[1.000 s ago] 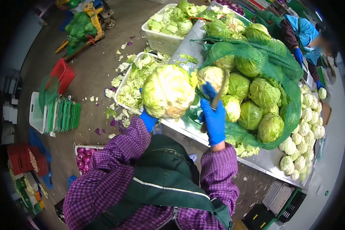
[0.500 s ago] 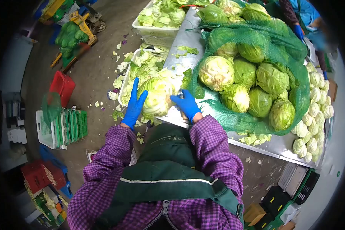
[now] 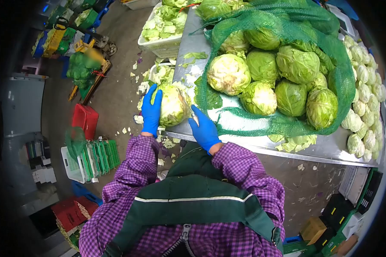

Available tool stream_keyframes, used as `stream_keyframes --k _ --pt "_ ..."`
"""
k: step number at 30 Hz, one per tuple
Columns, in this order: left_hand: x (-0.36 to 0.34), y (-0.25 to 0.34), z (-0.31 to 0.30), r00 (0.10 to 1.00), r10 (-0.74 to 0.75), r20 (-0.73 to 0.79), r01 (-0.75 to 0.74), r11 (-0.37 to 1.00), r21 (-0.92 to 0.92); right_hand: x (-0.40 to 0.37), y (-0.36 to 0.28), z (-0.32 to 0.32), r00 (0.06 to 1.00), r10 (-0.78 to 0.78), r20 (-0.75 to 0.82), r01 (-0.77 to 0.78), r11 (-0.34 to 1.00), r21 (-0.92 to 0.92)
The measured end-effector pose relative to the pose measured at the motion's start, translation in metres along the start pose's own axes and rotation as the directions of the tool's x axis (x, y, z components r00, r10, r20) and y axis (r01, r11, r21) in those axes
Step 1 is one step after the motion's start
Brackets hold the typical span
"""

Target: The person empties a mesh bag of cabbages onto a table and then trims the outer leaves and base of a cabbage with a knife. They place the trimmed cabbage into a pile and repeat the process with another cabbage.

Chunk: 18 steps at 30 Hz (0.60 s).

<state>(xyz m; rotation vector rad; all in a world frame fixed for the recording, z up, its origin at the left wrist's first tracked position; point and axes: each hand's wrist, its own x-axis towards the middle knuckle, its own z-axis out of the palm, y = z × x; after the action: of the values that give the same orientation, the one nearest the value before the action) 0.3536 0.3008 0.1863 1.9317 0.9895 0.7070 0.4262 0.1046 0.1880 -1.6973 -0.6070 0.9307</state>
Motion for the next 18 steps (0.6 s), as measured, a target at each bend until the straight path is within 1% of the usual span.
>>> stream_keyframes --k 1,3,4,5,7,8,9,10,11,13,14,16,17,18 --pt "0.005 -0.003 0.003 0.997 -0.076 -0.034 0.074 0.996 -0.045 0.000 -0.007 0.001 0.998 -0.030 -0.050 0.027 0.998 -0.057" --pt "0.010 -0.005 0.006 0.987 -0.151 -0.056 0.147 0.987 -0.063 -0.004 -0.018 0.005 0.987 -0.088 -0.133 0.064 0.983 -0.173" --pt "0.011 -0.004 0.007 0.987 -0.151 -0.060 0.147 0.987 -0.058 -0.001 -0.009 0.012 0.958 -0.226 -0.179 0.191 0.962 -0.194" --pt "0.011 -0.003 0.008 0.984 -0.163 -0.067 0.160 0.986 -0.046 0.001 -0.005 0.013 0.958 -0.225 -0.176 0.191 0.963 -0.189" --pt "0.012 0.001 0.010 0.981 -0.177 -0.075 0.175 0.984 -0.031 0.006 -0.005 0.013 0.977 -0.181 -0.112 0.144 0.950 -0.276" --pt "0.013 0.003 0.012 0.984 -0.159 -0.081 0.164 0.985 0.053 0.012 -0.002 0.012 0.978 -0.178 -0.108 0.143 0.951 -0.274" --pt "0.012 0.003 0.014 0.986 -0.144 -0.085 0.154 0.978 0.137 0.021 0.000 0.011 0.983 -0.153 -0.099 0.109 0.930 -0.350" --pt "0.012 0.006 0.017 0.980 -0.166 -0.105 0.181 0.973 0.147 0.025 0.001 0.010 0.987 -0.129 -0.092 0.078 0.901 -0.426" --pt "0.016 0.007 0.017 0.980 -0.164 -0.110 0.180 0.973 0.145 0.027 0.003 0.010 0.987 -0.134 -0.089 0.084 0.900 -0.427" --pt "0.023 0.002 0.017 0.983 -0.177 -0.057 0.184 0.969 0.165 0.026 -0.004 0.009 0.993 -0.082 -0.081 0.042 0.915 -0.402" --pt "0.027 0.000 0.017 0.983 -0.176 -0.059 0.184 0.968 0.170 0.028 -0.002 0.009 0.993 -0.083 -0.079 0.045 0.916 -0.398" --pt "0.029 -0.001 0.018 0.991 -0.136 -0.018 0.136 0.963 0.233 0.031 0.011 0.007 0.998 -0.051 -0.046 0.026 0.902 -0.431" --pt "0.024 -0.001 0.019 0.989 -0.144 -0.014 0.143 0.961 0.236 0.046 0.023 0.009 0.999 -0.037 -0.027 0.021 0.897 -0.441" --pt "0.028 0.004 0.019 0.986 -0.161 -0.035 0.165 0.954 0.251 0.052 0.019 0.006 0.999 -0.030 -0.013 0.021 0.893 -0.450"
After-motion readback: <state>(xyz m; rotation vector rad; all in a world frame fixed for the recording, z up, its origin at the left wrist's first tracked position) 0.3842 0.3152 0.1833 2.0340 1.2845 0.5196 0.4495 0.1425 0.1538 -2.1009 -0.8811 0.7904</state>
